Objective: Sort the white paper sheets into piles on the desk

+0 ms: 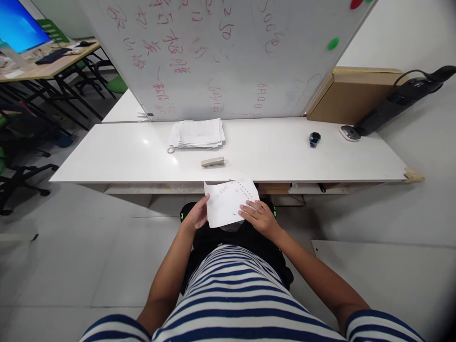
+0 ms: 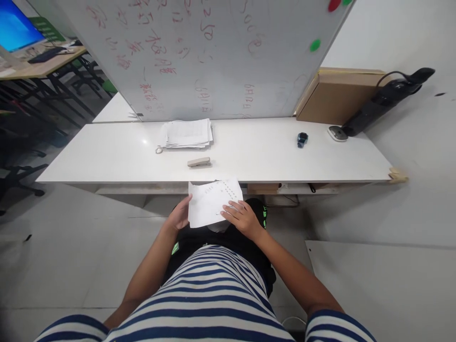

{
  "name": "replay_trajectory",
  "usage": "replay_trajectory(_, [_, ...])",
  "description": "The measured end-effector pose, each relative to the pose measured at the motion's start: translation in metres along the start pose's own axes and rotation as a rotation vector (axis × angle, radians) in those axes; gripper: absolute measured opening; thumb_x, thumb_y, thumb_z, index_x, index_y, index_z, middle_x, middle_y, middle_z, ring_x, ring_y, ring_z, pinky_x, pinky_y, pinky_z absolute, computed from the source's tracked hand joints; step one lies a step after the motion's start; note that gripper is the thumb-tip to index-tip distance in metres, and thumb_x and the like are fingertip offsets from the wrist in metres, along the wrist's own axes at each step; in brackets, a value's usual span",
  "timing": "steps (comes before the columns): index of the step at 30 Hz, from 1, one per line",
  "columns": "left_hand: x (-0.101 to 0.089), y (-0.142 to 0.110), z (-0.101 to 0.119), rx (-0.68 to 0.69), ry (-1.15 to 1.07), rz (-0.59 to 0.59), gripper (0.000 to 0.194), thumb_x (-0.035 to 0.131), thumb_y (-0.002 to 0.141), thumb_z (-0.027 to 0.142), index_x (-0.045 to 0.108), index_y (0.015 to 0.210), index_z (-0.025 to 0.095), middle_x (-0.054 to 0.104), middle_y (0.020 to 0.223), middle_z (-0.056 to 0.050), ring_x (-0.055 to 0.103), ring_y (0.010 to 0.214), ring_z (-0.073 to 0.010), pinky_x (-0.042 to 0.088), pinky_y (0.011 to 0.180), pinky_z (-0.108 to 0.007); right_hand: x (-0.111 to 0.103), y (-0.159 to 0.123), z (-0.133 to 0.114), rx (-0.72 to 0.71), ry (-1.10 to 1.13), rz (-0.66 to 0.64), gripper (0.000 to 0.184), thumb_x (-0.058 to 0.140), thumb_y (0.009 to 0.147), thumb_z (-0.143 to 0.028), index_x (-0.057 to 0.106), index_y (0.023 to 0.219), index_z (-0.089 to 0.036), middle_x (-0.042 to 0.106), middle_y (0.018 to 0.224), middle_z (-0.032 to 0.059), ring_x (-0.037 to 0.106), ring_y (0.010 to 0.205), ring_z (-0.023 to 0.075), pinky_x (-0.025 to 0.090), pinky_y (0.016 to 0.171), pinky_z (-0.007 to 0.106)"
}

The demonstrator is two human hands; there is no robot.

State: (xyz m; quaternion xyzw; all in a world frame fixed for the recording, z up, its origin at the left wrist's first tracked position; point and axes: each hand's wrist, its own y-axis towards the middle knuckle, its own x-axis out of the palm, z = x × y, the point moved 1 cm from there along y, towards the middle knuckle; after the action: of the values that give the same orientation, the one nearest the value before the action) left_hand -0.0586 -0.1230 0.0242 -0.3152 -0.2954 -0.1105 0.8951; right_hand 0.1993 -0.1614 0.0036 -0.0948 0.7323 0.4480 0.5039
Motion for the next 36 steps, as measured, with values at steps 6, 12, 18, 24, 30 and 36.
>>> replay_trajectory(6, [0.004, 0.009, -0.001, 0.136, 0.173, 0.261, 0.05, 0.076, 0.065, 0.027, 0.06, 0.11, 0.01, 0.071, 0.097, -0.013, 0.069, 0.083, -0.026, 0.056, 0.074, -0.036, -0.005, -0.001, -0.002, 0.035, -0.053, -0.004, 0.041, 0.054, 0.089, -0.012, 0.058, 0.124, -0.032, 0.058, 0.13, 0.0008, 0.044, 0.13, 0.0199, 0.03, 0.11, 0.043])
replay_trajectory(12, [0.034, 0.012, -0.001, 0.327, 0.366, 0.264, 0.051, 0.079, 0.062, 0.039, 0.063, 0.102, 0.013, 0.07, 0.104, -0.013, 0.067, 0.088, -0.0248, 0.053, 0.078, -0.036, -0.016, 0.0, -0.003, 0.081, -0.121, 0.032, 0.041, 0.056, 0.086, -0.014, 0.058, 0.123, -0.032, 0.052, 0.137, 0.0033, 0.036, 0.135, 0.0223, 0.028, 0.111, 0.046])
replay_trajectory(18, [0.061, 0.017, 0.04, 0.652, 0.55, 0.232, 0.046, 0.07, 0.072, 0.048, 0.065, 0.105, 0.016, 0.07, 0.1, -0.009, 0.064, 0.091, -0.024, 0.051, 0.078, -0.035, -0.041, 0.016, 0.012, 0.268, -0.212, 0.089, 0.053, 0.059, 0.085, -0.023, 0.047, 0.134, -0.037, 0.034, 0.15, 0.0048, 0.022, 0.141, 0.0316, 0.009, 0.111, 0.063])
replay_trajectory(24, [0.09, 0.04, 0.087, 0.837, 0.746, 0.164, 0.043, 0.065, 0.076, 0.05, 0.066, 0.1, 0.015, 0.069, 0.098, -0.008, 0.062, 0.096, -0.0252, 0.049, 0.081, -0.035, -0.061, 0.057, 0.069, 0.752, 0.213, 0.339, 0.08, 0.06, 0.082, -0.044, 0.02, 0.149, -0.027, 0.014, 0.157, 0.0087, 0.011, 0.144, 0.0307, 0.015, 0.112, 0.056])
replay_trajectory(30, [0.106, 0.089, 0.096, 0.765, 0.613, 0.066, 0.043, 0.072, 0.069, 0.045, 0.067, 0.099, 0.014, 0.069, 0.101, -0.008, 0.062, 0.097, -0.0255, 0.048, 0.085, -0.038, -0.051, 0.091, 0.137, 0.921, 0.934, 0.396, 0.059, 0.072, 0.069, -0.049, 0.063, 0.116, -0.014, 0.067, 0.112, 0.0105, 0.062, 0.104, 0.0259, 0.046, 0.095, 0.043])
replay_trajectory(36, [0.101, 0.106, 0.074, 0.6, 0.59, 0.13, 0.043, 0.074, 0.068, 0.039, 0.067, 0.101, 0.014, 0.068, 0.109, -0.011, 0.061, 0.104, -0.0285, 0.047, 0.09, -0.041, -0.033, 0.083, 0.122, 1.107, 0.807, 0.373, 0.043, 0.069, 0.07, -0.044, 0.069, 0.099, -0.011, 0.071, 0.102, 0.0105, 0.064, 0.099, 0.0255, 0.049, 0.09, 0.04])
